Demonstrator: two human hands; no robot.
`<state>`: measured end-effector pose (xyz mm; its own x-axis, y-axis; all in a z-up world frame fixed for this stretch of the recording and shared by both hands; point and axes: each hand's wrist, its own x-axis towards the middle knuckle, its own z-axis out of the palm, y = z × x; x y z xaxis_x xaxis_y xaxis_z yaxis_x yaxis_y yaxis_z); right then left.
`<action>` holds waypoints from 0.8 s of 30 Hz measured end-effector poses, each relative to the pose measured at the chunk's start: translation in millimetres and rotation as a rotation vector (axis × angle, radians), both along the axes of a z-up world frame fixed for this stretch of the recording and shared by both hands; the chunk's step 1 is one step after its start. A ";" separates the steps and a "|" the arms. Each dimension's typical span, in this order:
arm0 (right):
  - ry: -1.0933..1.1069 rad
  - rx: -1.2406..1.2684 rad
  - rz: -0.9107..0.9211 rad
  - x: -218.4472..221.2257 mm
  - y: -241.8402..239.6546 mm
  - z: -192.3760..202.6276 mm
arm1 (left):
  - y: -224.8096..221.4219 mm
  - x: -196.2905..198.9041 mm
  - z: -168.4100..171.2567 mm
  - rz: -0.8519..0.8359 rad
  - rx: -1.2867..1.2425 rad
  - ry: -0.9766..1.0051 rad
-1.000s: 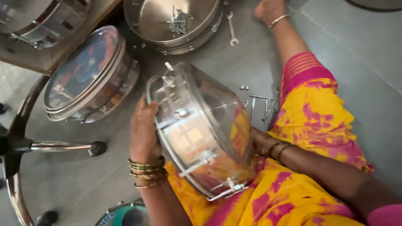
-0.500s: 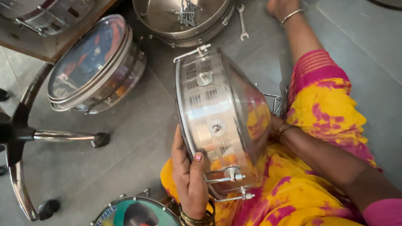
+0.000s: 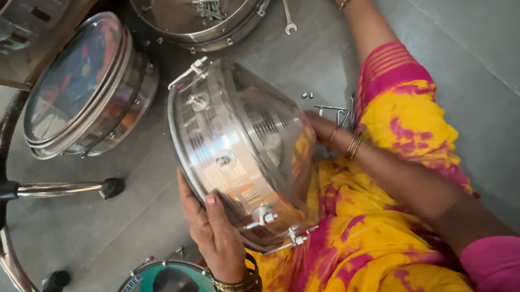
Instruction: The person tightens screws on a metal drum rim using a small wrench, then rotates the drum and fits a decorative panel onto it.
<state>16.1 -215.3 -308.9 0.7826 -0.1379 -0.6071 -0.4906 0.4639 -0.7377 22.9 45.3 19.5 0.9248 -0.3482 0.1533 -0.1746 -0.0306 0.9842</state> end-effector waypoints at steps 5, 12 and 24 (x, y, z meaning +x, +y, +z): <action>-0.124 -0.843 0.013 -7.3 -82.8 38.1 | 1.3 10.5 7.8 0.053 0.018 0.067; 0.133 -1.365 0.311 -37.6 -99.6 45.2 | 0.2 13.3 8.3 0.097 0.154 -0.002; 0.456 -1.276 0.234 -33.6 -61.0 79.9 | -8.5 15.6 1.5 0.042 0.154 -0.148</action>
<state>-17.5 -276.4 -229.0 0.6319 -0.6825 -0.3672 -0.7742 -0.5342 -0.3393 38.5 36.9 21.0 0.9103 -0.3397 0.2366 -0.3125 -0.1893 0.9309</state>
